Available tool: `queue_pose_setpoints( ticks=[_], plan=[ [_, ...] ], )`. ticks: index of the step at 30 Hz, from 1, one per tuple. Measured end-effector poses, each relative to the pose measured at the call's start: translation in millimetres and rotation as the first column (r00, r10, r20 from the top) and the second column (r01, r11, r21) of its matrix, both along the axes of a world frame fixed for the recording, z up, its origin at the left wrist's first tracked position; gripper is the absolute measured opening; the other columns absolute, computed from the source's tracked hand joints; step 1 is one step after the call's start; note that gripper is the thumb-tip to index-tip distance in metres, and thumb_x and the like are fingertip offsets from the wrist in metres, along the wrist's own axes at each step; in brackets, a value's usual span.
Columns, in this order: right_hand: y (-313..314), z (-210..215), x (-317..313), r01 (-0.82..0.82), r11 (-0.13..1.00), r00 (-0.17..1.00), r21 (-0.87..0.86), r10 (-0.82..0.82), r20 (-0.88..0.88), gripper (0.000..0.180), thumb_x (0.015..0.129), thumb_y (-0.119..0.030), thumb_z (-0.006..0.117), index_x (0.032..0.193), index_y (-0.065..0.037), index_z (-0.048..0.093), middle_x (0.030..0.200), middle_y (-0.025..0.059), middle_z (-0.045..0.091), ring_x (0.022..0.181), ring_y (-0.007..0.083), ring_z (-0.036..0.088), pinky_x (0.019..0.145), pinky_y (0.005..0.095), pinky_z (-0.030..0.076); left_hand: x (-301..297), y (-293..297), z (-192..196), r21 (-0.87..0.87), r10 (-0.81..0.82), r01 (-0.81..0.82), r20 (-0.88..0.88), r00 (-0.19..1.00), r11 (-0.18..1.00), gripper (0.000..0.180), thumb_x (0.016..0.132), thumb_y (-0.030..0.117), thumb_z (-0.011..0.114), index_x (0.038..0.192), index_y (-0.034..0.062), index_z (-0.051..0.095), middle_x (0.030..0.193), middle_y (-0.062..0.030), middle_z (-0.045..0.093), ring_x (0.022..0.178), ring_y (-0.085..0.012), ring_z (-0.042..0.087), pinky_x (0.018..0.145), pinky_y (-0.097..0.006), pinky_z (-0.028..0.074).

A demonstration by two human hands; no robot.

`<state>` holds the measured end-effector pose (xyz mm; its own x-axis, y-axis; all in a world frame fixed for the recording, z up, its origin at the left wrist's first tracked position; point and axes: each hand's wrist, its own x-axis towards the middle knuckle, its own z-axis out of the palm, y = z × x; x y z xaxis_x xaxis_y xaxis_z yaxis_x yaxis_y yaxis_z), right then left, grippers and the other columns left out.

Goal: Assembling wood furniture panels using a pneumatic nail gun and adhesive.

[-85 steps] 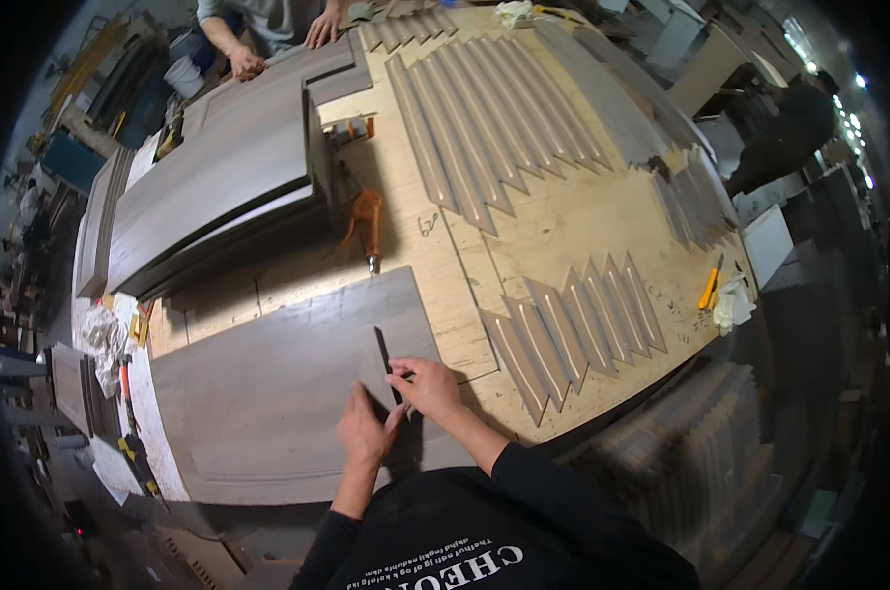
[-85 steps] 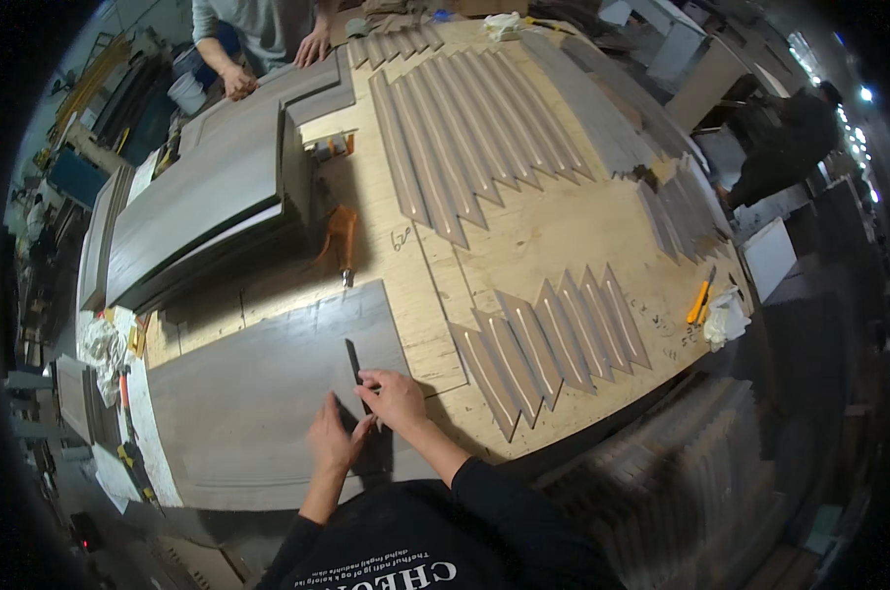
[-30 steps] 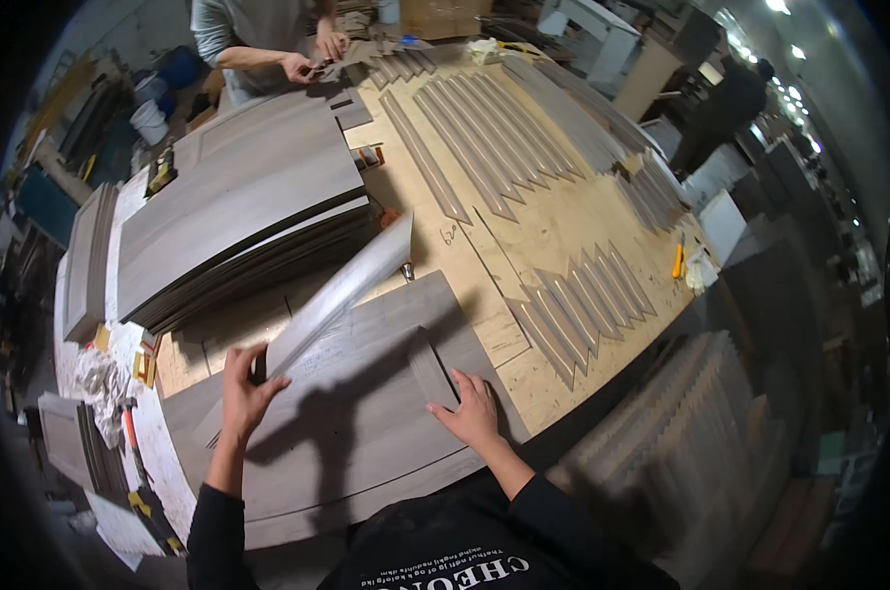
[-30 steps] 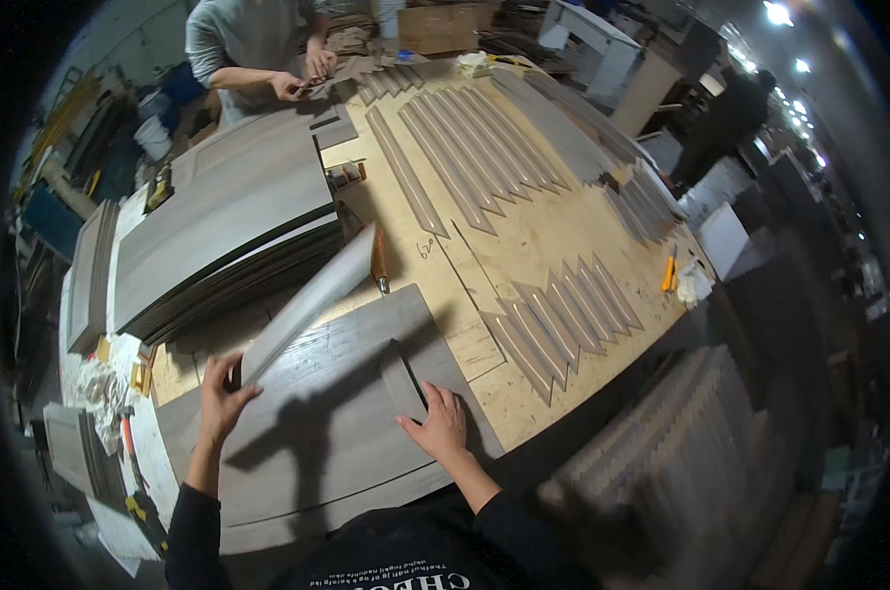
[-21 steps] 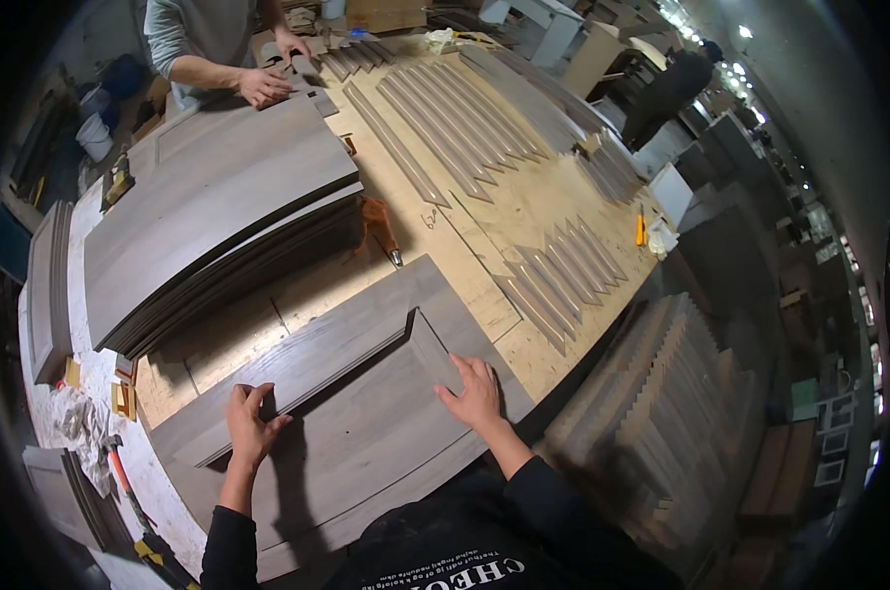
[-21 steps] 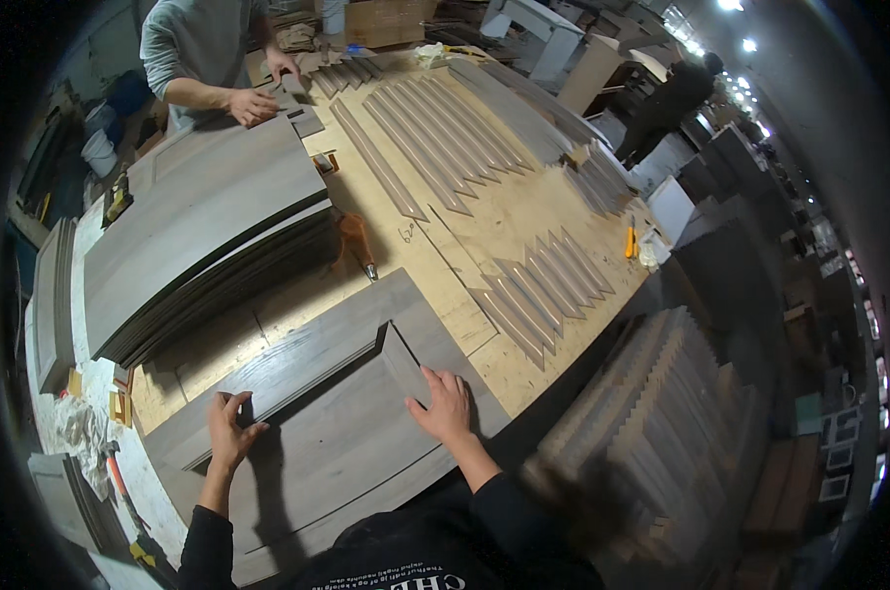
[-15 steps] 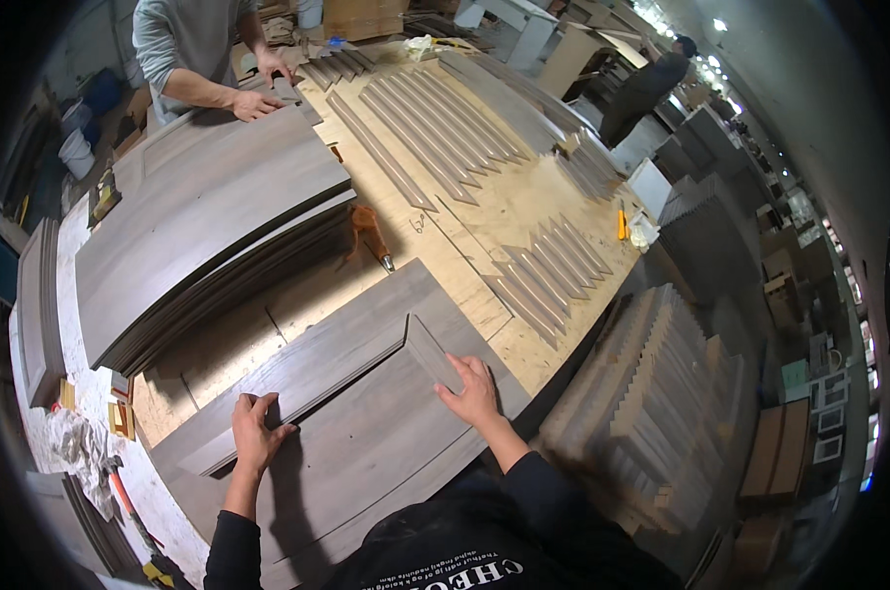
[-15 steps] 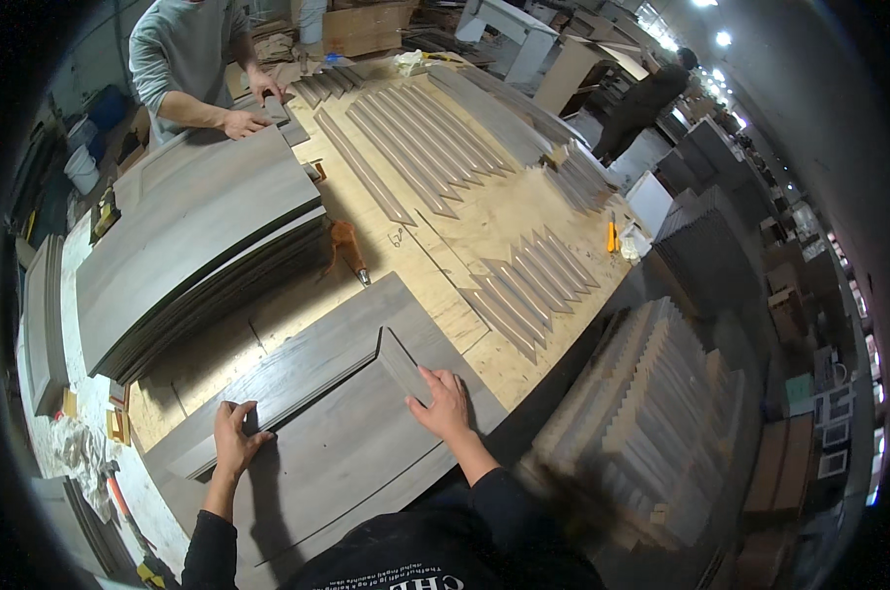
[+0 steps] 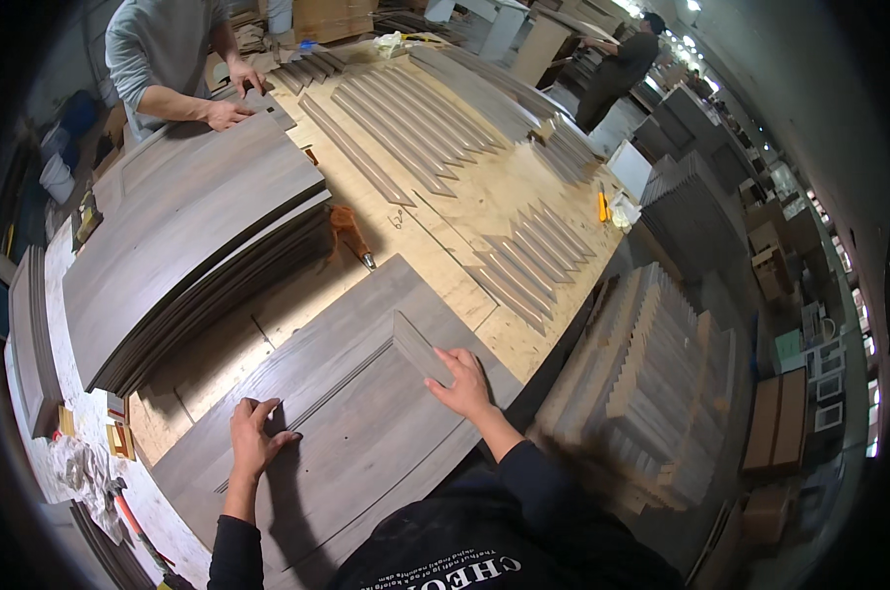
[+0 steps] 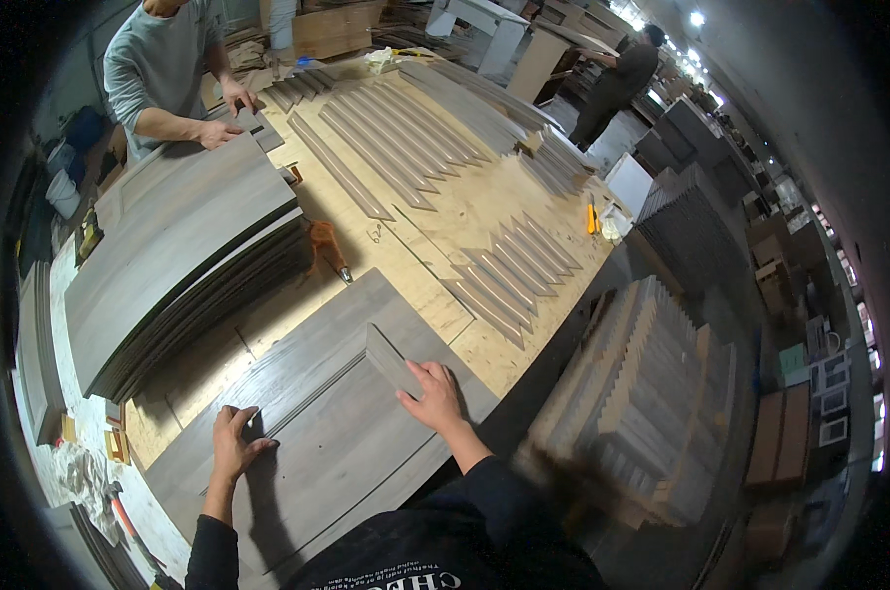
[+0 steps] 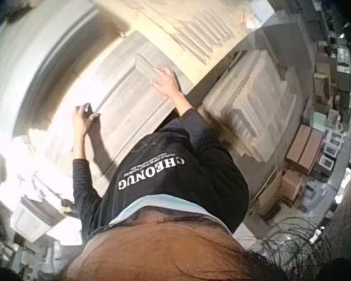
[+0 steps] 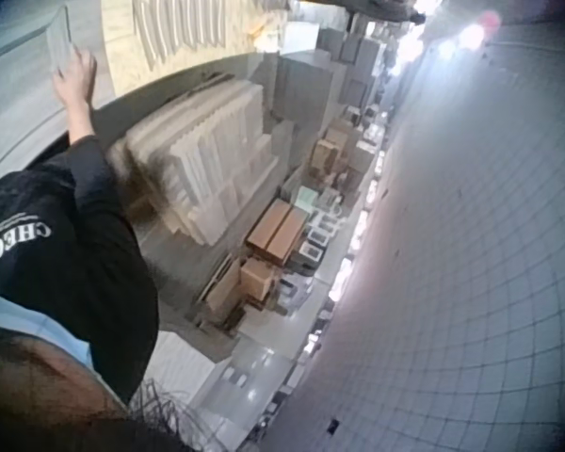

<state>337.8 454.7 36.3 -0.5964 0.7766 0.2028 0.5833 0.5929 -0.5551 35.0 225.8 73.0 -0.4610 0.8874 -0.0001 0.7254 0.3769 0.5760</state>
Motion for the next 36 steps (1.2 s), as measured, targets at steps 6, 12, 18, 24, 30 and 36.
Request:
queue_pose_setpoints(
  ticks=[6,12,18,24,30,36],
  plan=[
    [1.1,-3.7,1.2,0.014,1.0,1.0,-0.011,-0.014,-0.013,0.058,0.068,-0.024,0.075,0.121,-0.008,0.055,0.101,0.0121,0.051,0.097,0.0308,0.05,0.086,0.0391,0.042,20.4,47.6,-17.0,0.042,-0.075,0.075,-0.017,0.997,0.996,0.062,0.055,0.032,0.082,0.11,0.0092,0.063,0.088,-0.0107,0.053,0.084,-0.0285,0.049,0.075,-0.038,0.042],
    [0.3,-6.2,2.4,0.012,1.0,0.999,-0.025,-0.014,-0.046,0.059,0.067,-0.024,0.075,0.121,-0.009,0.055,0.101,0.0118,0.051,0.097,0.0306,0.05,0.085,0.0391,0.043,22.3,56.5,-23.9,0.02,-0.123,0.124,-0.037,0.992,0.992,0.06,0.061,0.029,0.079,0.116,0.0119,0.062,0.091,-0.0123,0.052,0.085,-0.0297,0.048,0.077,-0.039,0.041],
    [3.9,-4.3,1.1,0.023,0.999,0.999,-0.043,-0.024,-0.033,0.056,0.068,-0.025,0.074,0.119,-0.009,0.056,0.101,0.0118,0.051,0.096,0.0307,0.05,0.085,0.0394,0.043,22.3,61.7,-27.6,0.019,-0.093,0.093,0.004,0.996,0.995,0.055,0.063,0.024,0.078,0.114,0.0127,0.062,0.092,-0.0129,0.052,0.086,-0.0306,0.048,0.078,-0.04,0.041],
    [4.9,-5.6,0.7,0.017,0.998,0.999,0.053,-0.015,-0.036,0.056,0.067,-0.026,0.076,0.117,-0.008,0.058,0.099,0.0125,0.053,0.092,0.0298,0.053,0.08,0.0384,0.045,16.7,58.6,-28.3,-0.02,-0.118,0.118,-0.013,0.993,0.993,0.064,0.062,0.029,0.077,0.119,0.0097,0.057,0.093,-0.0147,0.052,0.089,-0.0311,0.049,0.08,-0.041,0.04],
    [106.6,-7.8,-25.3,0.002,0.961,0.989,-0.276,-0.043,-0.143,0.071,0.072,-0.038,0.073,0.127,-0.004,0.045,0.109,0.0185,0.055,0.101,0.0338,0.054,0.086,0.042,0.045,39.3,31.8,12.8,0.12,0.242,-0.234,-0.054,0.969,0.965,0.083,0.066,0.024,0.077,0.136,0.0069,0.038,0.113,-0.0172,0.052,0.105,-0.0326,0.051,0.09,-0.041,0.04],
    [247.4,-6.6,-157.6,0.146,0.987,0.989,-0.069,-0.148,-0.018,0.077,0.072,-0.039,0.072,0.13,0.0,0.04,0.123,0.0181,0.047,0.114,0.0328,0.046,0.095,0.0434,0.04,108.0,-32.8,9.0,0.235,0.646,-0.672,0.188,0.74,0.702,0.051,0.075,0.005,0.066,0.125,0.0066,0.052,0.106,-0.0144,0.057,0.096,-0.026,0.055,0.087,-0.037,0.042]
  ],
)
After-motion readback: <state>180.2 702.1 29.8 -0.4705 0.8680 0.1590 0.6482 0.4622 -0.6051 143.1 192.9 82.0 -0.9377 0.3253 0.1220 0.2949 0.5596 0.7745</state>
